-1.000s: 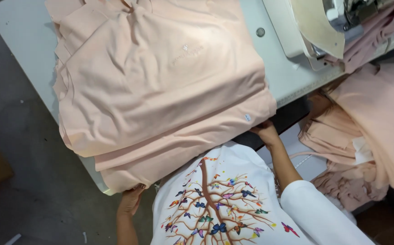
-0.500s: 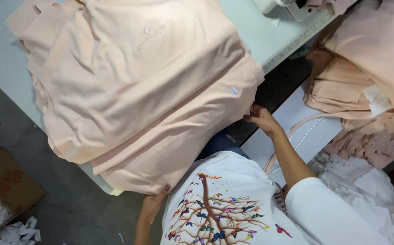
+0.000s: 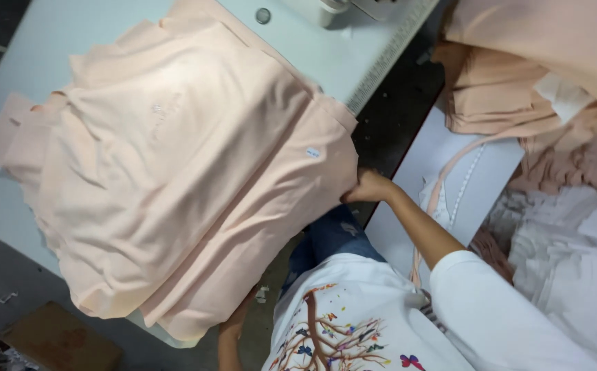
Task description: Aligning paper templates on fabric garment pieces and folding them into a stack
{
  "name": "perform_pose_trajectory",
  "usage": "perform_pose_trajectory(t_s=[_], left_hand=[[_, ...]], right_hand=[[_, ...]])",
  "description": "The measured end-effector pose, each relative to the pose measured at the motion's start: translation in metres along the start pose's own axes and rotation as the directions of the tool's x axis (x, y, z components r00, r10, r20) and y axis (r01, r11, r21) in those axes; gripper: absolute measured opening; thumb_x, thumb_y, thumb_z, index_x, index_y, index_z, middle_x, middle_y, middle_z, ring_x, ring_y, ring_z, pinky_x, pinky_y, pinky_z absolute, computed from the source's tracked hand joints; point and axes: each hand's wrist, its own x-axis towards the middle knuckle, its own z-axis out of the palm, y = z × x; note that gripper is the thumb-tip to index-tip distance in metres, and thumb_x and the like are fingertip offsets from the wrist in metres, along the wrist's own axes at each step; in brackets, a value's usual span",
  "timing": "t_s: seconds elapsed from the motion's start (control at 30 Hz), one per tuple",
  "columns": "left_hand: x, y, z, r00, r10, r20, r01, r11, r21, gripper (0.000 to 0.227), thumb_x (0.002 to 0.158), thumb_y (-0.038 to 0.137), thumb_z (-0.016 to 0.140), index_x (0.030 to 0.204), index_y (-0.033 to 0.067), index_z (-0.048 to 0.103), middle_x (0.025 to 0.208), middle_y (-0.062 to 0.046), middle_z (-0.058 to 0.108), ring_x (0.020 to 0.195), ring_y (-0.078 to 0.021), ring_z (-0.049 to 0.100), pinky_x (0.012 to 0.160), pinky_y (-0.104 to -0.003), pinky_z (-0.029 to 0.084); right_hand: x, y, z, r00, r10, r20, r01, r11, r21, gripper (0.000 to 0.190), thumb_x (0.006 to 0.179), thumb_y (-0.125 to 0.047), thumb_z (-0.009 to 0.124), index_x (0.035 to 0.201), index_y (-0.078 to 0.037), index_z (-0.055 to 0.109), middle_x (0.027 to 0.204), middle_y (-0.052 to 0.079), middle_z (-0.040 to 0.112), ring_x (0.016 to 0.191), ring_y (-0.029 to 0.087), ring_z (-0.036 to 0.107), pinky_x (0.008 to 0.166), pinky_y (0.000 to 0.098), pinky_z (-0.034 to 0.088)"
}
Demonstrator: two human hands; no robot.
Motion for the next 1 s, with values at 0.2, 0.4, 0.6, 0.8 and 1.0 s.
perform_pose_trajectory(t_s=[0.2,0.4,0.6,0.8,1.0], left_hand=[[-0.005,-0.028,0.010,0.997,-0.073,-0.035,0.068,0.989,-0.129,0.074,0.066,0.014,0.089,0.136,0.0086,0.068,0.138,-0.005,0.068,0.125,-0.0202,0.059,0.111,-0.036,0.045],[-0.060,-0.062,0.008,0.951,-0.120,0.284,0.271,0.765,-0.584,0.045,0.084,0.004,0.073,0.126,-0.0085,0.067,0.113,-0.021,0.073,0.097,-0.0371,0.069,0.082,-0.050,0.057],[-0.165,0.009,0.008,0.963,-0.130,0.237,0.270,0.424,-0.865,0.067,0.095,0.035,0.040,0.156,0.0065,0.040,0.156,-0.019,0.046,0.142,-0.0377,0.043,0.120,-0.056,0.031],[-0.201,0.042,-0.010,0.884,-0.278,0.376,0.466,0.452,-0.761,0.070,0.093,0.043,0.042,0.155,0.0118,0.043,0.152,-0.018,0.049,0.140,-0.0390,0.045,0.120,-0.055,0.031],[-0.228,0.096,-0.002,0.958,-0.286,0.017,0.203,0.636,-0.745,0.067,0.089,0.017,0.055,0.155,0.0111,0.043,0.150,-0.019,0.054,0.134,-0.0383,0.052,0.108,-0.060,0.044]], right_hand=[[-0.118,-0.024,-0.025,0.981,-0.109,0.159,0.041,0.923,0.384,0.033,0.086,-0.026,0.073,0.114,-0.009,0.070,0.103,-0.001,0.073,0.092,0.010,0.063,0.083,0.0259,0.051],[-0.186,-0.102,-0.075,0.965,-0.257,0.043,0.142,0.655,0.742,0.093,0.077,-0.024,0.076,0.158,-0.013,0.030,0.140,0.005,0.057,0.116,0.013,0.059,0.088,0.0312,0.057],[-0.216,-0.210,-0.117,0.940,-0.268,-0.212,0.341,0.782,0.522,0.086,0.075,-0.044,0.069,0.148,-0.010,0.041,0.140,0.004,0.056,0.128,0.014,0.052,0.101,0.0326,0.049],[-0.231,-0.241,-0.137,0.803,-0.551,-0.227,0.546,0.529,0.649,0.077,0.088,-0.015,0.073,0.147,-0.021,0.024,0.119,0.013,0.056,0.086,0.015,0.065,0.076,0.0319,0.062],[-0.207,-0.110,-0.087,0.945,-0.266,-0.192,0.303,0.931,0.205,0.051,0.081,-0.023,0.078,0.129,-0.017,0.061,0.138,0.002,0.064,0.127,0.014,0.058,0.109,0.0303,0.041]])
